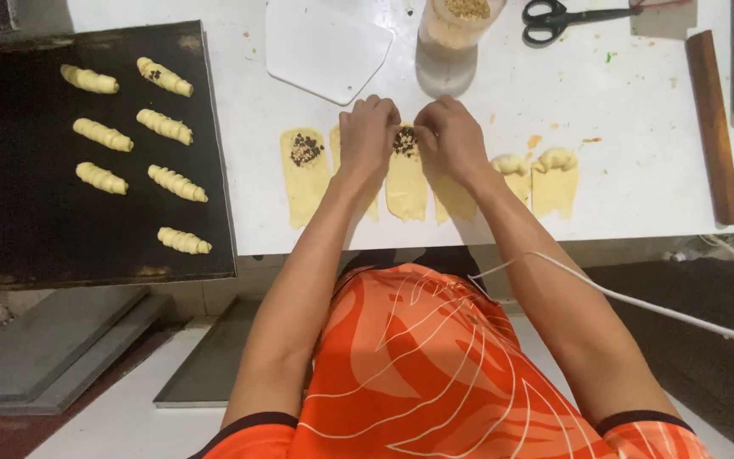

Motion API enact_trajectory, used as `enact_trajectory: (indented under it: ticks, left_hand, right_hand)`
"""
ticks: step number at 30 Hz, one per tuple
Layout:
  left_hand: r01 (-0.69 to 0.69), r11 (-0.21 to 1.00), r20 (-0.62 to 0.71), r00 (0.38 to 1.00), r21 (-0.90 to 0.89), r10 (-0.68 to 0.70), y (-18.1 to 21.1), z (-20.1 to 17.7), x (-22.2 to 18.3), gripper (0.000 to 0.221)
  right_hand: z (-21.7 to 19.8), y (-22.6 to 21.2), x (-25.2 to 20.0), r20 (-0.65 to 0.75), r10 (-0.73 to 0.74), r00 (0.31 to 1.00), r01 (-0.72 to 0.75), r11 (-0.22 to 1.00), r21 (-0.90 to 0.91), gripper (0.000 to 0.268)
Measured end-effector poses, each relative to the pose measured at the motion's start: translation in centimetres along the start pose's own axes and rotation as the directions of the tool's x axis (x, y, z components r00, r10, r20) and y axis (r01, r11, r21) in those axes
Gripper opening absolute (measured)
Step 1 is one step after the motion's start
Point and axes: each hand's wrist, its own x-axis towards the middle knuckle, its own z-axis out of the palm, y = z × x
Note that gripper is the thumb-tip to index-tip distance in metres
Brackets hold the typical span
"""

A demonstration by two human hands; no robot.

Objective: The person is rolling out small pieces of dough, adding toppings like chocolate chips, and then rolling them into shaped rolls or crescents on a bakery workbench.

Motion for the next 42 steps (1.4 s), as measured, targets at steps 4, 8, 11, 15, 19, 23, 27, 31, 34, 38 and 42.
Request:
enact_trajectory:
  ticks: [4, 8, 11, 15, 19, 23, 27, 31, 34, 38, 42]
  left_hand:
    - [-0.024, 0.999, 0.043, 0.999, -0.034, 0.025, -0.5, 0.2, 0.9, 0.008]
    - [-0.005, 0.998, 0.005, 1.000, -0.060, 0.005, 0.0, -1.2, 0.8, 0.007]
    - [0.001, 0.995, 0.010, 1.000, 0.104, -0.002, 2.7, -3.3, -2.3, 0.007]
    - [-0.275, 0.854, -0.196, 0.899, 0.442, 0.391, 1.0, 0.4, -9.2, 0.038]
    - [-0.232, 0.870, -0.179, 0.925, 0.435, 0.336, 1.6, 0.2, -10.3, 0.041]
    - [-0.211, 0.919, -0.107, 0.960, 0.332, 0.259, 2.4, -0.5, -9.4, 0.037]
    - [-0.088, 0.964, -0.334, 0.927, 0.253, 0.172, 1.6, -1.7, -7.3, 0.014]
    - [-0.110, 0.978, -0.308, 0.937, 0.180, 0.162, 0.2, -0.6, -6.1, 0.008]
    - [-0.050, 0.987, -0.348, 0.932, 0.153, 0.101, -0.3, -0.6, -5.9, 0.013]
    - [-0.100, 0.921, -0.394, 0.883, 0.376, 0.256, -0.1, 3.0, -8.4, 0.007]
    - [-0.173, 0.842, -0.346, 0.855, 0.511, 0.386, 2.0, 2.5, -10.4, 0.028]
  right_hand:
    - [-0.9, -0.6, 0.4, 0.028, -0.035, 0.999, 0.033, 0.997, 0.070, 0.014]
    - [-0.2, 1.3, 1.0, -0.017, -0.121, 0.992, 0.122, 0.990, 0.076, 0.011]
    - [0.4, 2.3, -1.6, -0.109, -0.250, 0.962, 0.238, 0.965, -0.108, 0.013]
    - [-0.5, -1.8, -8.1, -0.214, -0.484, 0.849, 0.346, 0.814, -0.467, 0.031]
    - [0.0, -2.2, -8.5, -0.186, -0.451, 0.873, 0.301, 0.798, -0.522, 0.028]
    - [0.6, -1.9, -8.1, -0.203, -0.410, 0.889, 0.293, 0.851, -0.435, 0.025]
    - [-0.7, -0.1, -6.4, -0.316, -0.227, 0.921, 0.133, 0.946, -0.295, 0.022]
    - [-0.5, -0.1, -5.6, -0.331, -0.235, 0.914, 0.182, 0.966, -0.181, 0.013]
    - [-0.5, 0.5, -5.4, -0.421, -0.218, 0.881, 0.165, 0.973, -0.160, 0.008]
    - [1.8, -0.7, -7.9, -0.441, -0.403, 0.802, 0.247, 0.896, -0.370, 0.016]
    - [4.4, -1.1, -9.2, -0.341, -0.445, 0.828, 0.238, 0.830, -0.505, 0.042]
